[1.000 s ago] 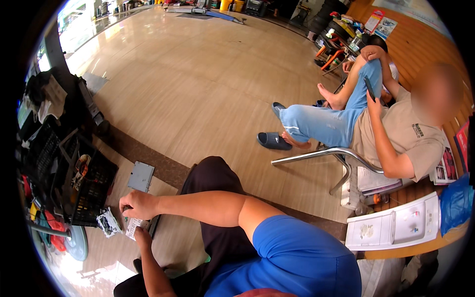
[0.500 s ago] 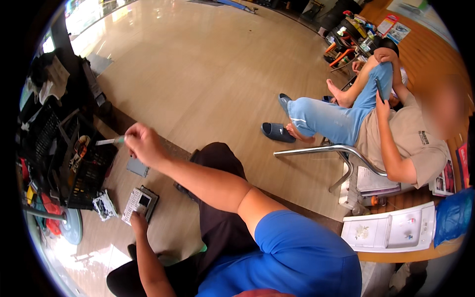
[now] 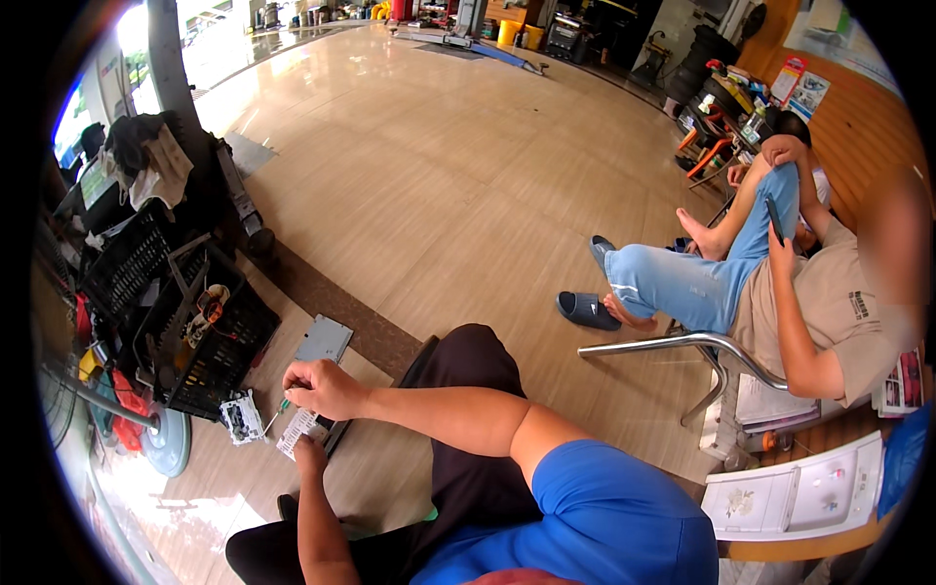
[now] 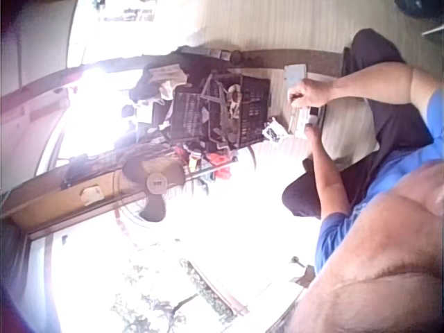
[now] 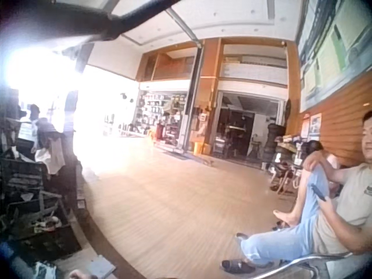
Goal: The person uses a screwdriver to disassemble a car radio unit while sitting on a stool. They remove screws and separate the metal casing components from the internal parts.
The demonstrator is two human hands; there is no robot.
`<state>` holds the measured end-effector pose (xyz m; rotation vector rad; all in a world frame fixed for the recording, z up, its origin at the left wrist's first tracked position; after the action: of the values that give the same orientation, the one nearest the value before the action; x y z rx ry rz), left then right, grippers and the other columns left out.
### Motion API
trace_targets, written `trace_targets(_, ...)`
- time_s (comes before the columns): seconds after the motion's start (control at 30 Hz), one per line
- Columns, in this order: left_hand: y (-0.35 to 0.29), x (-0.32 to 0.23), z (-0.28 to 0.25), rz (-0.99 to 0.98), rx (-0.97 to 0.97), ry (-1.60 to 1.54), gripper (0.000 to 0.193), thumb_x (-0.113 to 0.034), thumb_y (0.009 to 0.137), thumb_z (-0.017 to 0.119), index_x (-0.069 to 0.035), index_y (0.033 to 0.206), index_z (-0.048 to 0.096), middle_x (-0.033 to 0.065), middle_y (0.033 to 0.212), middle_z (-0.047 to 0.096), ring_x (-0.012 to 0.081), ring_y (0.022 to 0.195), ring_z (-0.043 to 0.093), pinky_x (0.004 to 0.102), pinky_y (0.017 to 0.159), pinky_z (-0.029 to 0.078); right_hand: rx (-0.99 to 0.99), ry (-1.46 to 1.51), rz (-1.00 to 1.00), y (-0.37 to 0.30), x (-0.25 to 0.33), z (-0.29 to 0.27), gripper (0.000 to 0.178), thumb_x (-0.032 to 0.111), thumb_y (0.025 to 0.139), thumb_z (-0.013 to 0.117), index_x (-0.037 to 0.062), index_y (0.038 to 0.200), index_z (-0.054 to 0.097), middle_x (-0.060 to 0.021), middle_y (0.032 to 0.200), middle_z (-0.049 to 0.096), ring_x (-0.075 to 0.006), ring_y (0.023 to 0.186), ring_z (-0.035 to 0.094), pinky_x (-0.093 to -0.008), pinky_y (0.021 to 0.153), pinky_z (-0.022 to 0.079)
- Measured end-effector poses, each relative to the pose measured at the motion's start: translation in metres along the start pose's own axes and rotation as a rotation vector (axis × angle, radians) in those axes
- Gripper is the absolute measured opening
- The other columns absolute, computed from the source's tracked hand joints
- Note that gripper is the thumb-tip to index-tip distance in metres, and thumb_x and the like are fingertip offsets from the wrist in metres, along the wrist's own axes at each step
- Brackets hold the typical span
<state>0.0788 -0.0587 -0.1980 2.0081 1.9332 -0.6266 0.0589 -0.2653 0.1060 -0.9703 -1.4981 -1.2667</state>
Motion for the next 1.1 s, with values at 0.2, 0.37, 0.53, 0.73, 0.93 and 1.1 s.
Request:
trace_targets(0.2, 0.001, -0.003, -0.002, -0.001, -0.042, 0.002, 0.019, -0.01, 0.076, 0.054, 0.007, 0.081, 0.06, 0.0296, 0.079, 0.062, 0.0447, 0.077, 0.061, 0.0509, 0.072, 0.048, 0.001, 0.029, 0.026, 0.001, -0.005, 0.0, 0.011, 0.009, 0.082, 0.06, -0.0022, 0.084, 0.059, -0.0023, 0.065, 0.058, -0.0064, 0.061, 0.051, -0.0251, 0.056, 0.044)
trace_targets(0.37, -0.003, -0.006, -0.004, 0.021, -0.015, -0.038, 0.016, -0.009, 0.076, 0.053, 0.006, 0.079, 0.059, 0.029, 0.077, 0.062, 0.0447, 0.076, 0.061, 0.0513, 0.071, 0.047, -0.032, -0.011, -0.012, -0.001, -0.004, 0.0, 0.012, 0.01, 0.081, 0.061, -0.0012, 0.081, 0.061, -0.0061, 0.065, 0.06, -0.0105, 0.06, 0.054, -0.028, 0.057, 0.045)
trace_targets(0.53, -0.002, -0.005, 0.001, 0.015, 0.01, 0.005, 0.016, -0.012, 0.079, 0.054, 0.004, 0.079, 0.059, 0.0269, 0.077, 0.062, 0.0427, 0.078, 0.061, 0.0499, 0.071, 0.047, 0.032, 0.005, 0.037, -0.001, -0.012, 0.009, 0.012, 0.011, 0.084, 0.06, -0.0009, 0.086, 0.059, -0.001, 0.067, 0.058, -0.0053, 0.061, 0.05, -0.0244, 0.055, 0.043)
trace_targets(0.73, -0.004, -0.013, 0.011, 0.016, 0.166, 0.267, 0.021, -0.009, 0.083, 0.047, 0.006, 0.094, 0.056, 0.0282, 0.092, 0.062, 0.0406, 0.086, 0.063, 0.0479, 0.076, 0.05, 0.051, 0.02, 0.131, -0.003, -0.018, 0.012, 0.014, 0.012, 0.082, 0.062, -0.0011, 0.084, 0.061, -0.0077, 0.069, 0.062, -0.0115, 0.062, 0.056, -0.0281, 0.059, 0.046)
trace_targets(0.93, -0.002, 0.004, 0.018, -0.041, 0.177, 0.291, 0.019, -0.008, 0.083, 0.049, 0.003, 0.097, 0.056, 0.0235, 0.095, 0.063, 0.0369, 0.09, 0.063, 0.0454, 0.079, 0.05, 0.088, 0.073, 0.106, -0.003, -0.028, 0.023, 0.012, 0.011, 0.087, 0.059, 0.0006, 0.092, 0.057, 0.0, 0.069, 0.057, -0.0047, 0.056, 0.052, -0.0216, 0.05, 0.042)
trace_targets(1.1, -0.008, -0.004, 0.009, -0.076, 0.186, 0.206, 0.018, -0.009, 0.083, 0.049, 0.003, 0.095, 0.056, 0.024, 0.093, 0.064, 0.0379, 0.087, 0.064, 0.046, 0.076, 0.051, 0.108, 0.137, 0.199, -0.003, -0.036, 0.026, 0.011, 0.01, 0.089, 0.057, 0.0003, 0.095, 0.057, 0.0005, 0.07, 0.057, -0.0045, 0.056, 0.052, -0.021, 0.05, 0.042)
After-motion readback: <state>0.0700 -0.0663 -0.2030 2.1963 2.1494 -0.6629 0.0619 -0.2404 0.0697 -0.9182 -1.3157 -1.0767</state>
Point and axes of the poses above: each hand's wrist, its own y-axis towards the middle knuckle, its own z-axis out of the palm, x = y × z, the point moved 9 cm from there along y, towards the middle knuckle
